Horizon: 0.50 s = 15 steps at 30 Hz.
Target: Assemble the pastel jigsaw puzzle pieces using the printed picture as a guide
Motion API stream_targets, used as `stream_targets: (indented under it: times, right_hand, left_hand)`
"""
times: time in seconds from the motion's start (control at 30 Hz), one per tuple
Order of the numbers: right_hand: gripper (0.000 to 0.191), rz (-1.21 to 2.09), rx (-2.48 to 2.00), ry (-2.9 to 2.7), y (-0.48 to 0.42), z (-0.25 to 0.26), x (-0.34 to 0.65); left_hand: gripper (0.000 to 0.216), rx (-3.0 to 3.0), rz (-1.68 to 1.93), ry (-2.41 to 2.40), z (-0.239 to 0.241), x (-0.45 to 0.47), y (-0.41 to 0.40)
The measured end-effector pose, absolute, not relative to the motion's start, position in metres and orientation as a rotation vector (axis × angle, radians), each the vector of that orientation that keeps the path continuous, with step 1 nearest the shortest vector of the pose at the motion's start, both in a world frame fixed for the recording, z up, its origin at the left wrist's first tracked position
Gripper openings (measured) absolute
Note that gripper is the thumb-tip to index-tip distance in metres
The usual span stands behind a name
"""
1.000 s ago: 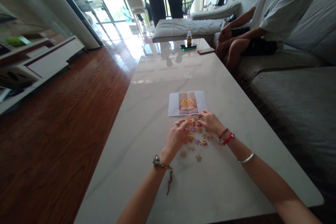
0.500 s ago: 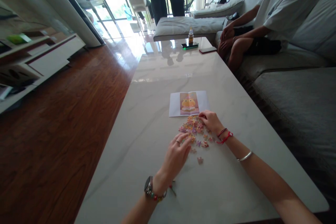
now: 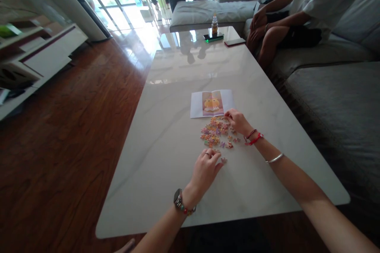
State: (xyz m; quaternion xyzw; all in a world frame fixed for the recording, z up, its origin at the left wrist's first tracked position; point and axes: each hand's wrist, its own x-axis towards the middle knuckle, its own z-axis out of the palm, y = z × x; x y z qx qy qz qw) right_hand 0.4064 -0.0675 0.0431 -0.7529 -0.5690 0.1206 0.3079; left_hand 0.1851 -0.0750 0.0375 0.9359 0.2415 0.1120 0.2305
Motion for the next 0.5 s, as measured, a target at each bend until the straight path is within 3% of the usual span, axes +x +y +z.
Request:
stream_targets:
  times: [0.2, 0.5]
  right_hand:
    - [0.013, 0.973, -1.785, -1.597, -0.126, 0.059, 0.376]
    - [0.018, 0.858, -1.782, -1.694, -0.142, 0.047, 0.356]
  left_hand:
    - [0.004, 2.535, 0.293, 0.707, 0.033, 0.19, -0.086]
    - [0.022, 2.488, 0.353, 0.804, 0.03, 0.184, -0.09]
